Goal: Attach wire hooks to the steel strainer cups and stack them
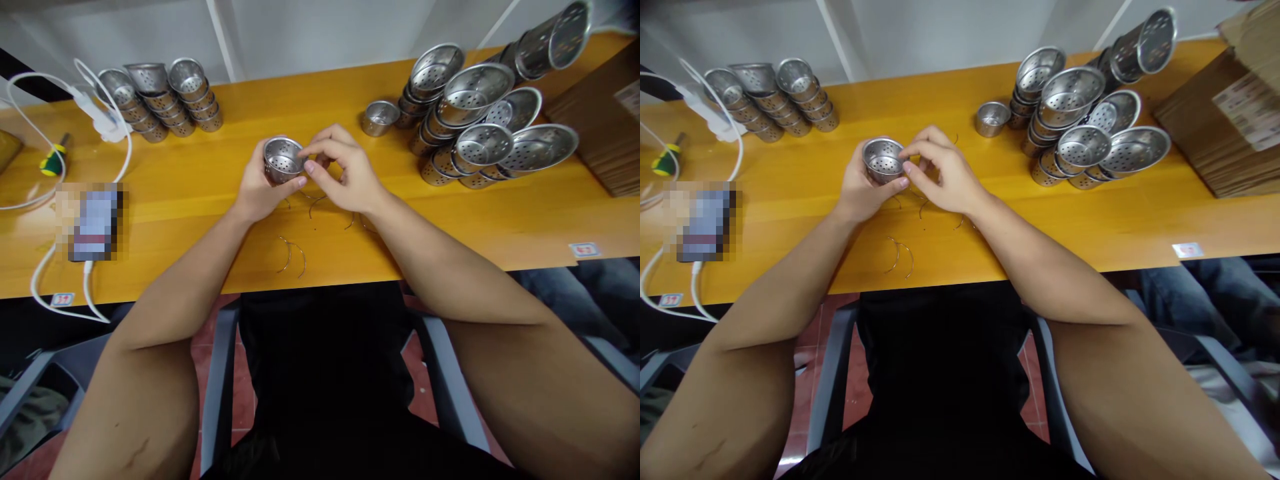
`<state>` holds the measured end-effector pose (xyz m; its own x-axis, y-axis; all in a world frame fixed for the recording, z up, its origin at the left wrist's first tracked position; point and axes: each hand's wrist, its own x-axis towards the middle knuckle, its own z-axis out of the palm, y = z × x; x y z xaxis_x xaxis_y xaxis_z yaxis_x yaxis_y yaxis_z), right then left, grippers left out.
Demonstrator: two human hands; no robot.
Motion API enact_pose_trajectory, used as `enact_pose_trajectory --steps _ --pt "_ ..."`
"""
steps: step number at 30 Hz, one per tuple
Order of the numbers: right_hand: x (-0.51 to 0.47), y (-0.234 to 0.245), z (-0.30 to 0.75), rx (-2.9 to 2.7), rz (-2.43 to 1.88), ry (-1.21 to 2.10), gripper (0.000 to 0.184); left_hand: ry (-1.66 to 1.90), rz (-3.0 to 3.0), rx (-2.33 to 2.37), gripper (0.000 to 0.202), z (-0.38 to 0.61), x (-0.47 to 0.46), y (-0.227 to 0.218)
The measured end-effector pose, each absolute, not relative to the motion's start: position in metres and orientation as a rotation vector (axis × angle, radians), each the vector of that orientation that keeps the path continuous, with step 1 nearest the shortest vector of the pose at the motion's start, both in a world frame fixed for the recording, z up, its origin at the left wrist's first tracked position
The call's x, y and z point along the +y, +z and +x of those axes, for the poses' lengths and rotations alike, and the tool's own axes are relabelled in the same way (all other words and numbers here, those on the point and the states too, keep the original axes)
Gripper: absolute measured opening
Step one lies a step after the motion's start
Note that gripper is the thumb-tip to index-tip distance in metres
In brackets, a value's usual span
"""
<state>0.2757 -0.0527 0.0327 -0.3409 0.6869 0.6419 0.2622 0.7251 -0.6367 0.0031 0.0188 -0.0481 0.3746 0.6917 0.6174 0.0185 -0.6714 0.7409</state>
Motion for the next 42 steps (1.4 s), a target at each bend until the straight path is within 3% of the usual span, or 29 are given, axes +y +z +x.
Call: enact_pose_trajectory --steps 7,12,20,30,38,42 --pt "-0.064 0.043 0.273 -1.942 -0.851 0.644 0.063 1.299 1.893 0.8 0.11 0.011 0.001 -0.028" --pt "-0.067 0.047 0.271 -1.993 -0.89 0.64 0.063 1.258 1.877 0.808 0.121 0.014 -0.007 -0.02" --pt "-0.073 0.05 0.268 -1.955 -0.912 0.639 0.067 1.332 1.902 0.636 0.1 0.01 -0.002 -0.023" --pt "-0.068 0.052 0.273 -2.022 -0.838 0.639 0.056 1.318 1.848 0.82 0.115 0.014 -0.01 -0.015" --pt "-0.073 0.047 0.267 -1.987 -0.853 0.543 0.061 1.222 1.852 0.854 0.12 0.012 -0.017 -0.006" --pt "-0.08 0.047 0.262 -1.994 -0.864 0.394 0.043 1.17 1.836 0.733 0.119 0.011 -0.01 -0.019"
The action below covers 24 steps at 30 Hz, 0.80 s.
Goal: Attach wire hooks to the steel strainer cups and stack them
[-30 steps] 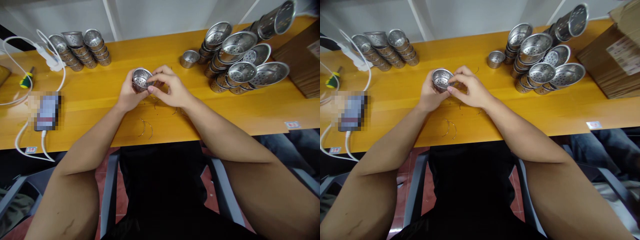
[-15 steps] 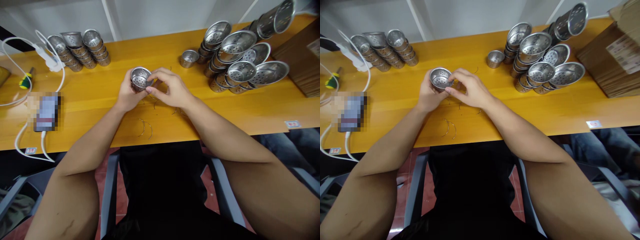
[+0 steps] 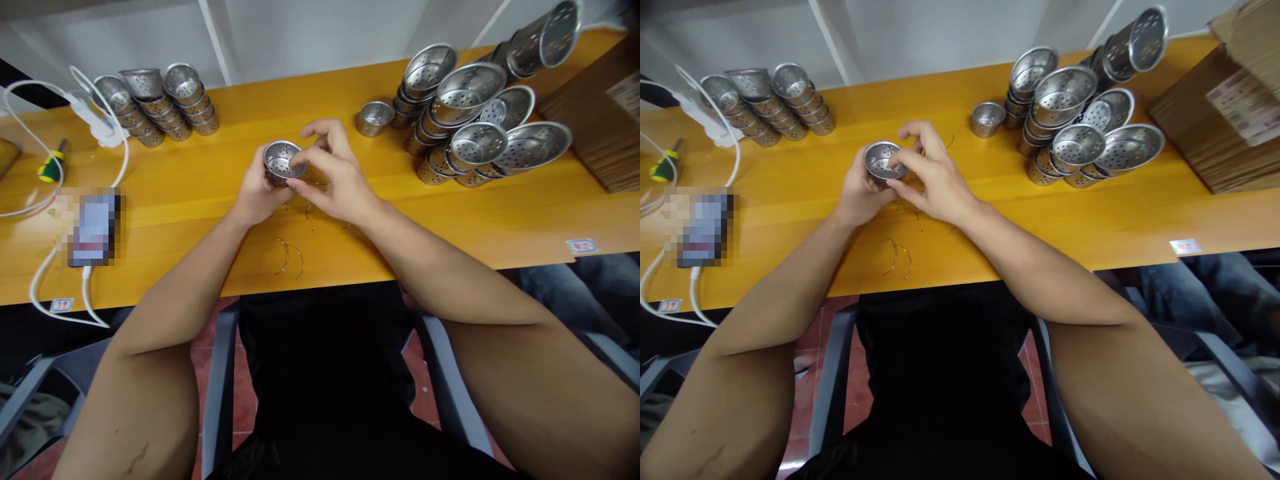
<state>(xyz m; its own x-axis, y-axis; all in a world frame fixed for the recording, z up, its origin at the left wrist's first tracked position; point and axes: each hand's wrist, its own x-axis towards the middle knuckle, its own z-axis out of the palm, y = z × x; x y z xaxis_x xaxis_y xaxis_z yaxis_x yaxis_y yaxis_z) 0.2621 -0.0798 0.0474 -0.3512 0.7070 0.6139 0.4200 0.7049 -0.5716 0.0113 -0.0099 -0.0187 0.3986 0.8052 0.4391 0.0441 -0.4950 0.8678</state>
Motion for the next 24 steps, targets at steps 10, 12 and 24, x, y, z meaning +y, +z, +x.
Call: enact_pose_trajectory --steps 10,12,24 --pt "-0.054 0.067 0.302 -1.973 -1.297 0.285 0.031 1.1 1.902 0.871 0.109 -0.002 0.001 -0.032" --pt "-0.051 0.082 0.318 -1.946 -1.555 0.179 0.021 1.145 1.888 0.919 0.099 -0.006 0.005 -0.032" --pt "-0.06 0.121 0.326 -1.802 -2.313 0.17 0.03 1.235 1.907 0.972 0.082 -0.022 0.025 -0.045"
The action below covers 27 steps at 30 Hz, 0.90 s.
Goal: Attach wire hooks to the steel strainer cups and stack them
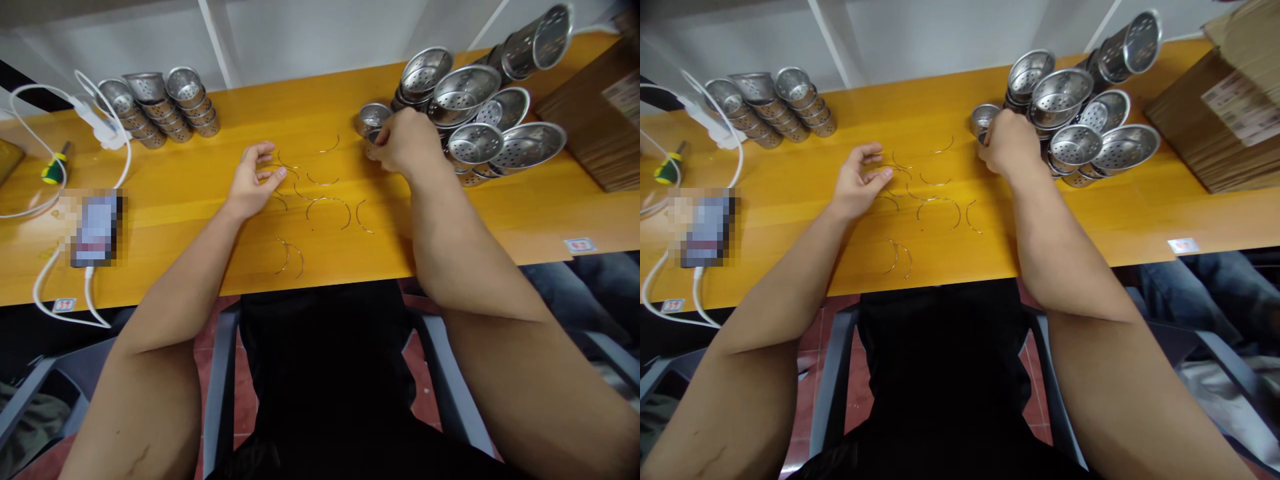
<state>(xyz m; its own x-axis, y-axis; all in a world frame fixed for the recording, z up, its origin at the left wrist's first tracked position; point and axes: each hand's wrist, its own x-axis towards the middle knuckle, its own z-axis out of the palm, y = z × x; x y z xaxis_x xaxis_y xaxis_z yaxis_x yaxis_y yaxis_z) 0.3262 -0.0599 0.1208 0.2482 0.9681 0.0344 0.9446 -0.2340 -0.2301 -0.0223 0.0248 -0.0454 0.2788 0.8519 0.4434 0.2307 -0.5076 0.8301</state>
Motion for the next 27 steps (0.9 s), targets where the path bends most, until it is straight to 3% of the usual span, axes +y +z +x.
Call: enact_pose_trajectory --steps 6,10,11,14,16,18,27 --pt "-0.054 0.114 0.336 -1.778 -2.241 0.196 0.023 1.23 1.934 0.971 0.082 -0.025 0.023 -0.039" --pt "-0.041 0.087 0.333 -1.9 -1.673 0.162 0.01 1.239 1.966 0.96 0.079 -0.03 0.025 -0.038" --pt "-0.038 0.075 0.327 -1.936 -1.484 0.224 0.014 1.232 1.98 0.96 0.079 -0.032 0.025 -0.037" --pt "-0.031 0.03 0.298 -1.916 -1.055 0.6 0.05 1.202 2.02 0.939 0.078 -0.032 0.022 -0.034" --pt "-0.031 0.008 0.278 -1.881 -0.91 0.782 0.073 1.181 2.035 0.919 0.072 -0.029 0.017 -0.031" --pt "-0.032 -0.003 0.267 -1.863 -0.856 0.833 0.084 1.163 2.04 0.924 0.063 -0.024 0.012 -0.028" --pt "-0.014 0.004 0.303 -1.802 -1.045 0.572 0.072 1.092 2.257 1.289 0.041 -0.053 0.047 0.012"
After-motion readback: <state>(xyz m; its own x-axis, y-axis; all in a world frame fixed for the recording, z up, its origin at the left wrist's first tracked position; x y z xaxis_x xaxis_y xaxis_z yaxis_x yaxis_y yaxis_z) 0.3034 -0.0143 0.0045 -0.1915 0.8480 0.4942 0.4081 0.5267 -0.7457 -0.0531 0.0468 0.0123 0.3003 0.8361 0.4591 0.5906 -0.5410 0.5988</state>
